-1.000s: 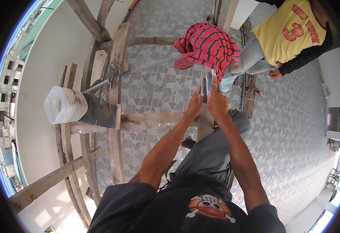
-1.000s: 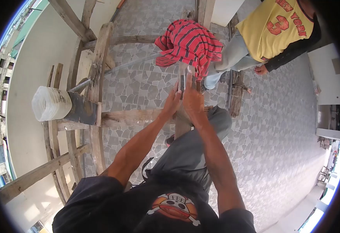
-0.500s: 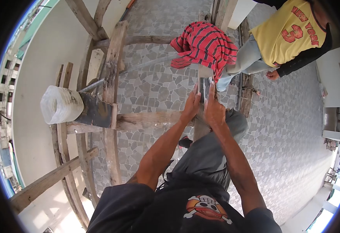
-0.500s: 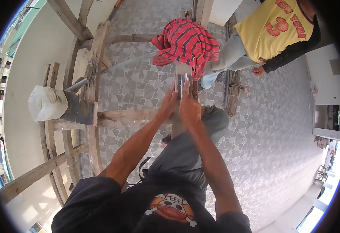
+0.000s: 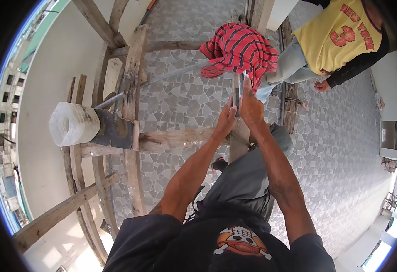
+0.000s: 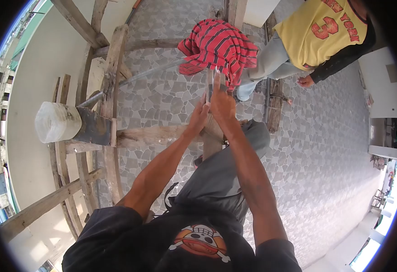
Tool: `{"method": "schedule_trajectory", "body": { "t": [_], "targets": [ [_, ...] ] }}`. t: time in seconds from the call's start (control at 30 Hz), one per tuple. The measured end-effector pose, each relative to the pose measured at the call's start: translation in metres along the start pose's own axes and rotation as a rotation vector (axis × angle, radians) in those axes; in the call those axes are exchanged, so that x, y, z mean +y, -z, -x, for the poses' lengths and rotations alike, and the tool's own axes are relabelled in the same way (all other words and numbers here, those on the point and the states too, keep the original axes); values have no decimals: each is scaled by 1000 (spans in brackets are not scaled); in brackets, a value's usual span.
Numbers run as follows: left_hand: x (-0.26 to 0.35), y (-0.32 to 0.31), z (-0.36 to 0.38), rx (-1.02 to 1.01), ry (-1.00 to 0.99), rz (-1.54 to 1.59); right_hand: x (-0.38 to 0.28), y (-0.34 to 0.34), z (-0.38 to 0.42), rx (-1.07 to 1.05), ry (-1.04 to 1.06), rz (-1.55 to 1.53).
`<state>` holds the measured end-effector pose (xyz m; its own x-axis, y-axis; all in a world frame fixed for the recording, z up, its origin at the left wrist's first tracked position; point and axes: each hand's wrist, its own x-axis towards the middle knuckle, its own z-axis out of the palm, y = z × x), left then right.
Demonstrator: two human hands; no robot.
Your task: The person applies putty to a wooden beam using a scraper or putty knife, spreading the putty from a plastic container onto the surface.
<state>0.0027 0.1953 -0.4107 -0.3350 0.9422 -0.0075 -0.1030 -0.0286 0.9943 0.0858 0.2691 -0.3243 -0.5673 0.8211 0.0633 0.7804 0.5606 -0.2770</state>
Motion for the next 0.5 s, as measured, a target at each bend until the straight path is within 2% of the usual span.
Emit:
{"method": "schedule_trajectory", "body": {
  "t": [0.1,0.2,0.3,0.33,0.43,0.5],
  "targets": [
    [-20,1,-5,-24,-30,-30,-10,6,42,-68,-82,-34],
    [-18,-1,-3,29,-73,-114,-2,-6,55,193,36,-27],
    [-14,-3,-1,5,-5,112,4,-2,11,32,-13,-55],
    [-11,-4,-1,3,-17,86,2,0,2,-19,-44,-43],
    [-10,-1,-4,17,-56,11,-6,3,32,37,-47,-20],
    [-11,-2,-6,25,-73,-39,-4,0,51,329,126,46]
  ]
}}
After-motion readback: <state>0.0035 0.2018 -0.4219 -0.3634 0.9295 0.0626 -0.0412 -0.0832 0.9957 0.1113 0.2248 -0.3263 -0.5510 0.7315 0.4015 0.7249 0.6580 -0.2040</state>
